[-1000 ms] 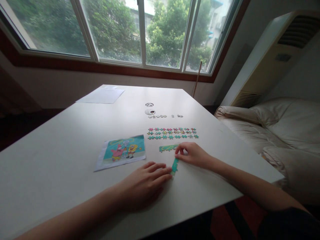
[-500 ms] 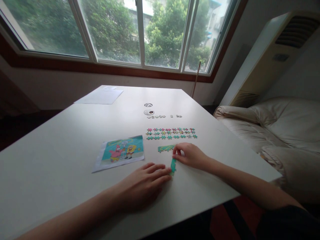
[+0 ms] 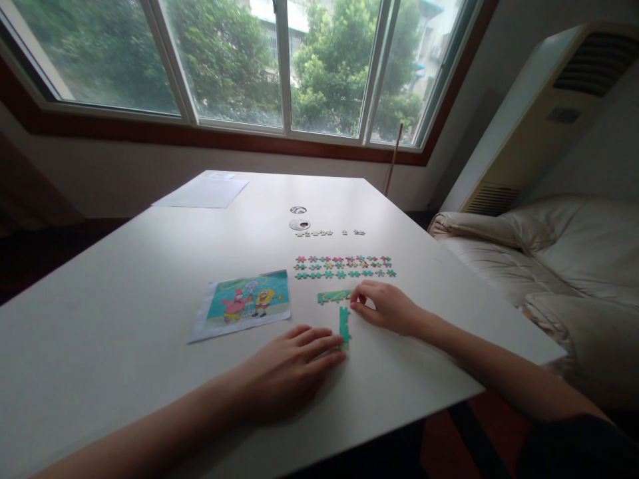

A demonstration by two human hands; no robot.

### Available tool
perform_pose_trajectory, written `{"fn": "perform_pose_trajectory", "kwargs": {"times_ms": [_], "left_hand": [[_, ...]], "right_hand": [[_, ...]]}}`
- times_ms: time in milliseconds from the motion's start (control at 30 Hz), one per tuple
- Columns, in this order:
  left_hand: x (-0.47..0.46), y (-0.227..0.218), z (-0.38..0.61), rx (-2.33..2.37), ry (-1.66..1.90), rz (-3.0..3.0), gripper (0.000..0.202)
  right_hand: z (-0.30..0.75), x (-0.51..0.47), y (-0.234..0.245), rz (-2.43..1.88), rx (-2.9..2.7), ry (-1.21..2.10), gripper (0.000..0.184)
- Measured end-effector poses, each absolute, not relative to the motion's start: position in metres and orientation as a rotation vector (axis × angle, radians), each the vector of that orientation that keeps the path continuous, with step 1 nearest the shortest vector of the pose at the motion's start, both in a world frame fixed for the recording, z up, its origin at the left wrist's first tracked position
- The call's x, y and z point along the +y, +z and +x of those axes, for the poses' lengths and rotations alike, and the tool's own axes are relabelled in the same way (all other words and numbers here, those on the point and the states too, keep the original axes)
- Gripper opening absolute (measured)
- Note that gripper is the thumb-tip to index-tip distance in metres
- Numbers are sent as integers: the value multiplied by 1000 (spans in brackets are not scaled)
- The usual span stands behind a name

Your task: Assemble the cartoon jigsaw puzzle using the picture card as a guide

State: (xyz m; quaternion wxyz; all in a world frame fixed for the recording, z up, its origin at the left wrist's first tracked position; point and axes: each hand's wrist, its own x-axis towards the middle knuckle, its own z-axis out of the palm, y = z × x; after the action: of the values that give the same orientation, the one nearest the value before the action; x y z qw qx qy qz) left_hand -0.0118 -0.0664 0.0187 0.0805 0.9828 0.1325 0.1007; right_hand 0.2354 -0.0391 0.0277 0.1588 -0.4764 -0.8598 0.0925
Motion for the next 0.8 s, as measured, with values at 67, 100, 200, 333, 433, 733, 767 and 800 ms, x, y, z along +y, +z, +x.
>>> {"fn": "perform_pose_trajectory", "kwargs": {"times_ms": [67, 100, 200, 333, 433, 733, 767, 800], "left_hand": [[-66, 19, -12, 402, 276, 2942, 44], [-67, 19, -12, 402, 269, 2945, 44], [-67, 21, -11, 394, 292, 2944, 43], [-68, 23, -10, 389, 344, 2926, 43], [-64, 21, -11, 476, 386, 2950, 39], [-31, 6, -22, 993, 655, 2913, 25], [-29, 6, -23, 1000, 642, 2904, 24], [-28, 5, -23, 1001, 628, 2896, 23]], "right_hand": [[237, -39, 28, -1335, -2482, 313, 11], [237, -38, 28, -1328, -2495, 331, 11], [235, -37, 25, -1326, -2520, 368, 9], [235, -32, 23, -1345, -2549, 427, 7], [232, -31, 25, -1355, -2595, 434, 8], [210, -31, 27, -1301, -2652, 373, 13], [208, -30, 26, -1289, -2645, 366, 13], [206, -29, 26, -1277, -2639, 359, 13]]}}
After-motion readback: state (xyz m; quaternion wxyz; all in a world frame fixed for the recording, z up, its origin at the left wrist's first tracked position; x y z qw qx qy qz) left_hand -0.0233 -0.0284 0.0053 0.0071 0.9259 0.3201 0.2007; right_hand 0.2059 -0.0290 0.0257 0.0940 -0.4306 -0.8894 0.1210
